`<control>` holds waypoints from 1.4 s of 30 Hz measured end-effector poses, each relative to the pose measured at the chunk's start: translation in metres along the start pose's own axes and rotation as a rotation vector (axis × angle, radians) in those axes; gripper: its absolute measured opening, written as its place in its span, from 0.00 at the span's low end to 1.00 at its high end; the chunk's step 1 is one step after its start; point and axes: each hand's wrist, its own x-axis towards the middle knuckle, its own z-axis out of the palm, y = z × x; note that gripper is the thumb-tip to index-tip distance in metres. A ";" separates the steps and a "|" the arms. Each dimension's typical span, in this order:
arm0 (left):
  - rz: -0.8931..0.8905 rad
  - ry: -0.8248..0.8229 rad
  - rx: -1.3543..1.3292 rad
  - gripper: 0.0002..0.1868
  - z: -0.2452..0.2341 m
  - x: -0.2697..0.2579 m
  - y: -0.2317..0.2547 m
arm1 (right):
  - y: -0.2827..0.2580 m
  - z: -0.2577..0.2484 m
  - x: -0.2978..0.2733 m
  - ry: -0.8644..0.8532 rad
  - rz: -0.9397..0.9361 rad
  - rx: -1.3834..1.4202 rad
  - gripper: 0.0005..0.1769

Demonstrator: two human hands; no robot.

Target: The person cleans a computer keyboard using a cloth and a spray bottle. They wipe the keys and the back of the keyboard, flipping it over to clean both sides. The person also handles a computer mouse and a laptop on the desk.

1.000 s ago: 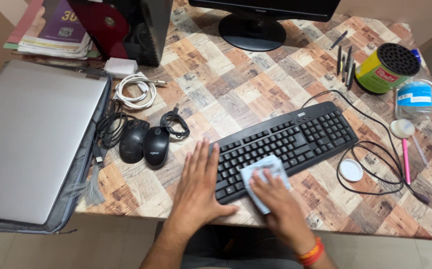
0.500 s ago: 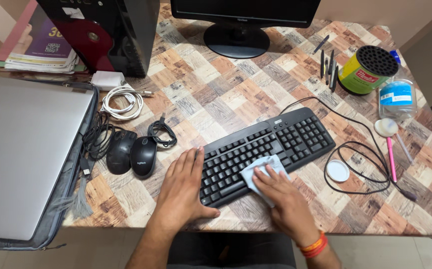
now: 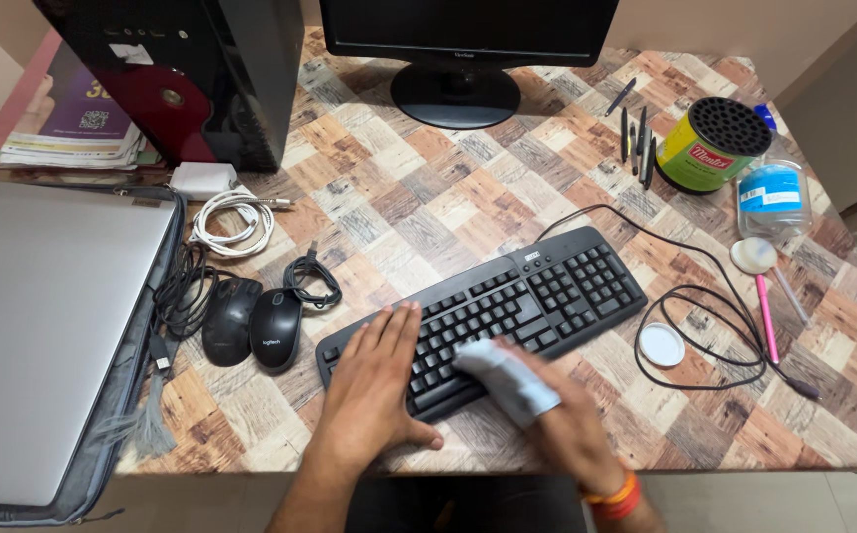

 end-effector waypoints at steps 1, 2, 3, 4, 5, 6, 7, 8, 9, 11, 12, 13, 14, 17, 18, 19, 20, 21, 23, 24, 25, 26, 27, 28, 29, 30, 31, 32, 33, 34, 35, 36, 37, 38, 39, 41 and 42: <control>0.013 0.009 0.004 0.85 -0.002 -0.004 -0.002 | 0.002 -0.009 0.003 0.036 -0.015 0.140 0.28; 0.026 0.018 0.007 0.84 -0.004 -0.008 -0.004 | 0.002 -0.018 0.006 0.072 -0.030 0.281 0.30; 0.020 0.006 0.021 0.84 -0.006 -0.012 -0.005 | 0.003 -0.024 0.008 0.105 -0.046 0.423 0.32; 0.013 -0.006 0.035 0.84 -0.008 -0.017 -0.007 | 0.003 -0.027 0.009 0.143 -0.076 0.220 0.31; 0.009 -0.020 0.051 0.84 -0.009 -0.019 -0.007 | 0.004 -0.029 0.010 0.184 -0.104 0.018 0.30; -0.014 -0.032 0.047 0.84 -0.009 -0.020 -0.008 | 0.005 -0.029 0.012 0.225 -0.132 -0.184 0.29; -0.035 -0.047 0.043 0.85 -0.008 -0.021 -0.008 | 0.006 -0.023 0.011 0.166 -0.189 -0.262 0.28; -0.056 -0.062 0.039 0.85 -0.007 -0.020 -0.008 | 0.008 -0.011 0.009 0.106 -0.245 -0.339 0.27; -0.059 -0.009 0.008 0.83 -0.002 -0.018 -0.006 | 0.007 0.000 0.006 0.044 -0.300 -0.417 0.26; -0.064 0.101 -0.054 0.79 0.008 -0.009 -0.003 | -0.001 0.026 -0.005 -0.092 -0.412 -0.465 0.31; -0.005 0.192 -0.035 0.76 0.013 -0.004 -0.002 | -0.007 0.032 -0.008 -0.156 -0.381 -0.411 0.34; 0.056 0.281 -0.016 0.72 0.018 0.001 -0.001 | -0.011 0.036 -0.012 -0.218 -0.348 -0.357 0.37; 0.117 0.370 0.002 0.69 0.020 0.003 0.000 | -0.014 0.038 -0.014 -0.279 -0.313 -0.303 0.40; 0.048 0.179 -0.037 0.75 0.015 0.005 0.000 | -0.008 0.024 -0.005 -0.222 -0.201 -0.007 0.29; 0.038 0.153 -0.052 0.75 0.011 0.005 0.000 | -0.004 0.018 -0.001 -0.132 -0.149 0.003 0.29; 0.028 0.128 -0.066 0.76 0.007 0.004 0.001 | 0.000 0.010 0.003 -0.044 -0.099 0.013 0.28; 0.017 0.103 -0.079 0.77 0.003 0.004 0.003 | 0.002 0.004 0.006 0.045 -0.048 0.024 0.28; 0.015 0.105 -0.085 0.77 -0.001 0.002 0.003 | 0.003 -0.003 0.008 0.111 -0.153 -0.024 0.29; 0.011 0.108 -0.098 0.76 -0.006 -0.003 0.002 | 0.003 -0.015 0.016 0.241 -0.363 -0.119 0.33; 0.009 0.110 -0.097 0.75 -0.007 -0.006 0.000 | 0.001 -0.019 0.018 0.256 -0.367 -0.283 0.32; 0.009 0.112 -0.095 0.74 -0.008 -0.008 -0.001 | -0.001 -0.023 0.019 0.271 -0.371 -0.448 0.31; 0.008 0.114 -0.093 0.73 -0.009 -0.010 -0.003 | -0.002 -0.025 0.019 0.286 -0.374 -0.612 0.30; 0.004 0.108 -0.092 0.74 -0.009 -0.011 -0.004 | -0.002 -0.020 0.019 0.224 -0.364 -0.647 0.30; 0.000 0.102 -0.092 0.74 -0.009 -0.011 -0.004 | -0.001 -0.012 0.018 0.162 -0.353 -0.682 0.30; -0.003 0.097 -0.091 0.75 -0.009 -0.011 -0.005 | 0.000 -0.003 0.016 0.101 -0.343 -0.716 0.30; -0.003 0.096 -0.092 0.75 -0.009 -0.010 -0.006 | -0.001 0.008 0.010 0.087 -0.375 -0.728 0.31; -0.003 0.094 -0.095 0.75 -0.008 -0.010 -0.006 | -0.002 0.021 0.003 0.072 -0.406 -0.741 0.33; -0.002 0.093 -0.098 0.75 -0.008 -0.009 -0.007 | -0.003 0.033 -0.001 0.056 -0.437 -0.753 0.35; -0.003 0.092 -0.089 0.75 -0.006 -0.009 -0.007 | -0.005 0.043 -0.005 -0.014 -0.421 -0.710 0.35; -0.003 0.091 -0.079 0.74 -0.004 -0.009 -0.008 | -0.008 0.052 -0.010 -0.083 -0.404 -0.667 0.35; 0.000 0.090 -0.069 0.73 -0.003 -0.008 -0.009 | -0.011 0.059 -0.013 -0.149 -0.386 -0.623 0.36; 0.020 0.121 -0.061 0.72 -0.002 -0.009 -0.010 | -0.013 0.062 -0.015 -0.176 -0.380 -0.614 0.36; 0.039 0.158 -0.056 0.70 0.000 -0.009 -0.011 | -0.014 0.064 -0.015 -0.204 -0.378 -0.607 0.35; 0.058 0.194 -0.051 0.68 0.001 -0.009 -0.012 | -0.015 0.064 -0.014 -0.233 -0.375 -0.600 0.35; 0.049 0.182 -0.062 0.69 0.002 -0.009 -0.012 | -0.016 0.063 -0.014 -0.229 -0.371 -0.615 0.33; 0.030 0.159 -0.083 0.70 0.001 -0.009 -0.012 | -0.015 0.058 -0.013 -0.221 -0.366 -0.641 0.28; 0.021 0.147 -0.101 0.70 0.000 -0.010 -0.011 | -0.015 0.053 -0.013 -0.231 -0.358 -0.631 0.29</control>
